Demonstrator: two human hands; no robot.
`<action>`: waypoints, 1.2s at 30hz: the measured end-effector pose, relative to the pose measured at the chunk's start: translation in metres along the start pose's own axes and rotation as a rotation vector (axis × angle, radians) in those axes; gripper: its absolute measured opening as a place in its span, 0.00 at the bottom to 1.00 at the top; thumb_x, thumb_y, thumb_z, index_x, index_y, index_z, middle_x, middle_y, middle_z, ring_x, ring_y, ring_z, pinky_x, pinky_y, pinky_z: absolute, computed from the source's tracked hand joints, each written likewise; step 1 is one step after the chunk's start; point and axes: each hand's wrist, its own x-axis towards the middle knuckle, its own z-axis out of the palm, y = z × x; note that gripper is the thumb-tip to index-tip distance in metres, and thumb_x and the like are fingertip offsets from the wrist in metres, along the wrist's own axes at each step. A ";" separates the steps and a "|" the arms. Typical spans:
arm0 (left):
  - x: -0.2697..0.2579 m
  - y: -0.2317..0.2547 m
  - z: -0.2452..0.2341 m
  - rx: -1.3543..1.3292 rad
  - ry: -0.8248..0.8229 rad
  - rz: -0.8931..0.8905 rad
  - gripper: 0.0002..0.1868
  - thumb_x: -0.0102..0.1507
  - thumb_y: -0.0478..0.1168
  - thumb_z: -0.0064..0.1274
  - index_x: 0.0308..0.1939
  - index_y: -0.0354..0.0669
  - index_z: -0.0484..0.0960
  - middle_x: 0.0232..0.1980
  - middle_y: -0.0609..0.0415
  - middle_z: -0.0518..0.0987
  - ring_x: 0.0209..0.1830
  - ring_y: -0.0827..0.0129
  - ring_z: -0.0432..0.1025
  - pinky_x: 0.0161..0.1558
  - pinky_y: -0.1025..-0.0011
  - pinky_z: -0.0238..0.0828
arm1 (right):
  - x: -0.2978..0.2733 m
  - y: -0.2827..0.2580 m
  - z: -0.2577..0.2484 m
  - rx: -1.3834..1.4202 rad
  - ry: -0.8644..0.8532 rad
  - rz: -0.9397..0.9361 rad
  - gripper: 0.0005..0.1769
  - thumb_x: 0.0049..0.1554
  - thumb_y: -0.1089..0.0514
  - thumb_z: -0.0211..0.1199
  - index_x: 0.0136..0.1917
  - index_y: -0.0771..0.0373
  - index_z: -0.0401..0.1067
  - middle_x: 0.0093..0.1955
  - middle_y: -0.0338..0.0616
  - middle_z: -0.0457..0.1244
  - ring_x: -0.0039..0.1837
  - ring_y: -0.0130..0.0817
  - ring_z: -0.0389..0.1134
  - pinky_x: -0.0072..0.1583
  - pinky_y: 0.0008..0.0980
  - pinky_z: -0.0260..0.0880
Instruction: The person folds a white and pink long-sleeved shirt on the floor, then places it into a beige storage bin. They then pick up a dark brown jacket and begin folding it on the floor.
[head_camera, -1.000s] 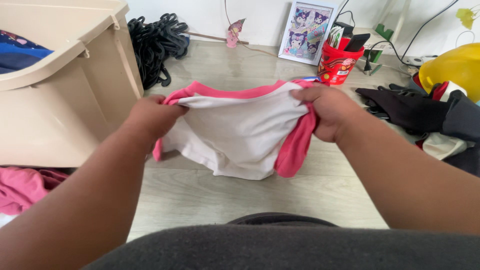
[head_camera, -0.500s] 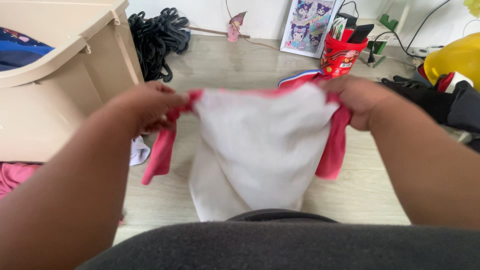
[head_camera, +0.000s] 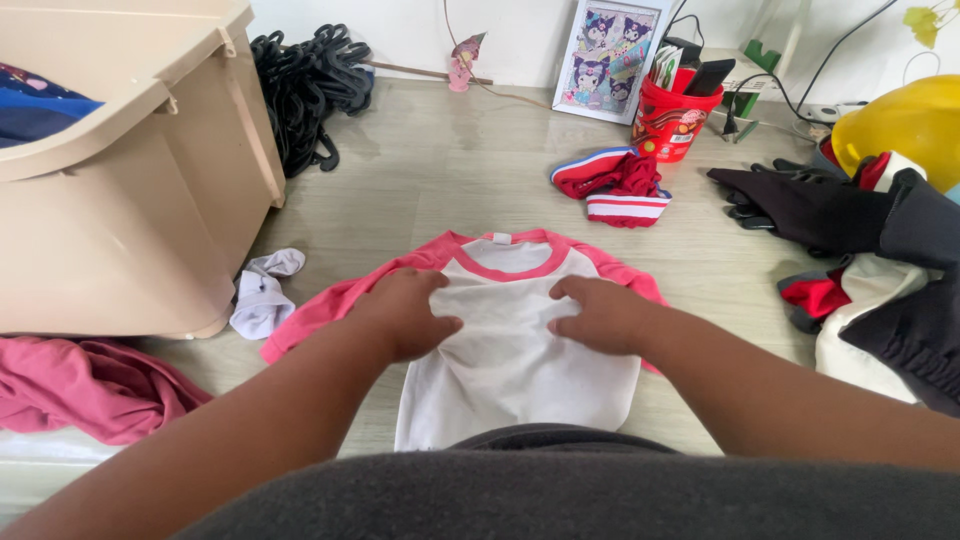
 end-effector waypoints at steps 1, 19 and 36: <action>-0.003 0.003 0.002 0.029 -0.049 -0.025 0.40 0.58 0.60 0.60 0.73 0.61 0.68 0.78 0.53 0.62 0.78 0.55 0.58 0.73 0.53 0.57 | -0.004 -0.001 0.003 -0.033 -0.042 0.030 0.36 0.54 0.42 0.66 0.73 0.51 0.64 0.71 0.50 0.63 0.73 0.46 0.64 0.71 0.39 0.64; -0.014 -0.012 0.001 0.237 -0.327 -0.009 0.65 0.45 0.72 0.68 0.81 0.74 0.48 0.87 0.58 0.31 0.87 0.63 0.24 0.76 0.32 0.15 | -0.013 0.013 0.030 -0.162 -0.104 0.015 0.47 0.58 0.24 0.46 0.83 0.43 0.44 0.88 0.49 0.28 0.87 0.46 0.26 0.81 0.48 0.31; -0.012 -0.030 -0.011 0.231 -0.368 0.011 0.75 0.38 0.76 0.69 0.81 0.80 0.39 0.85 0.48 0.22 0.85 0.47 0.21 0.76 0.34 0.15 | 0.000 0.021 0.037 -0.291 -0.214 0.137 0.53 0.55 0.19 0.44 0.84 0.32 0.28 0.88 0.39 0.18 0.87 0.39 0.15 0.81 0.53 0.22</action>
